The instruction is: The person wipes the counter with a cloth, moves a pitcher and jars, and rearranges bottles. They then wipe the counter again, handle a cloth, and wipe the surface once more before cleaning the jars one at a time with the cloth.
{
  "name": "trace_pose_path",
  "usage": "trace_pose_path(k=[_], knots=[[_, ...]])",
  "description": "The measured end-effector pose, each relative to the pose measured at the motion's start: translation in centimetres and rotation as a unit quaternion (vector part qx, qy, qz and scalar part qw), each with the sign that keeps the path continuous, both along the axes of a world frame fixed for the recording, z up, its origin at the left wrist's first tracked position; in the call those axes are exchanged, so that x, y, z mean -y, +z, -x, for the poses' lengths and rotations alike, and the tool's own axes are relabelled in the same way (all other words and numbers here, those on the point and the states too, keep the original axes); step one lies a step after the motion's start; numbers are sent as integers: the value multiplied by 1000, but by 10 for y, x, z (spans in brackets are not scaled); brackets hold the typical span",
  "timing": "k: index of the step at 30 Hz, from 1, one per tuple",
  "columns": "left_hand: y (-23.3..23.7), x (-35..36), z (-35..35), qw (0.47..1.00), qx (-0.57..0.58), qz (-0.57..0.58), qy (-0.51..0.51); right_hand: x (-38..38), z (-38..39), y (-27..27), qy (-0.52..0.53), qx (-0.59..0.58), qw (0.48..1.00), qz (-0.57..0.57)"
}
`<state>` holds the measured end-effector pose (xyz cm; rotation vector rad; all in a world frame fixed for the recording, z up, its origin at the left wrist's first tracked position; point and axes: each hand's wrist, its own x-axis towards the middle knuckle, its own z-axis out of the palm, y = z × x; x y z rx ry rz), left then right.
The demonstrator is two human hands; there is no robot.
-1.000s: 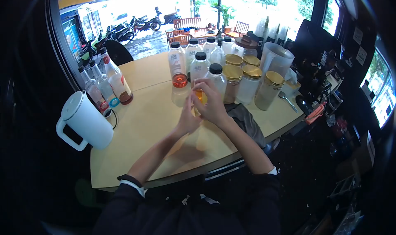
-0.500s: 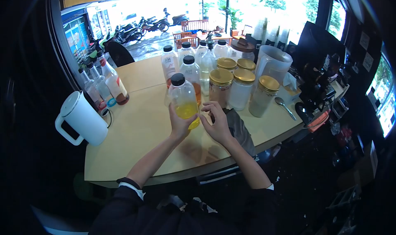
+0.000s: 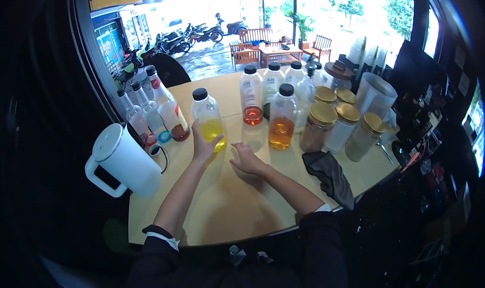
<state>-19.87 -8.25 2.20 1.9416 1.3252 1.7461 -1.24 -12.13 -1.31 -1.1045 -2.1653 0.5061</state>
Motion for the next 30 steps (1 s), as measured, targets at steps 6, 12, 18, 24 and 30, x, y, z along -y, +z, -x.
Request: trace_pose_path(k=[6,12,18,24,30], knots=[[-3,-26,21,993,-7,71,-95,-36,23,-4,-45,-35,997,-42],[-7,-66,-13,998,-27,49,5,-34,25,0,-56,-82,995,-14],[-6,-89,-29,989,-68,128,-32,-54,12,-3,-33,-82,995,-37],[2,-90,-40,988,-65,137,-15,-54,11,-5,-38,-115,992,-38],[-4,-93,-50,989,-57,130,32,-54,10,-6,-41,-125,991,-7]])
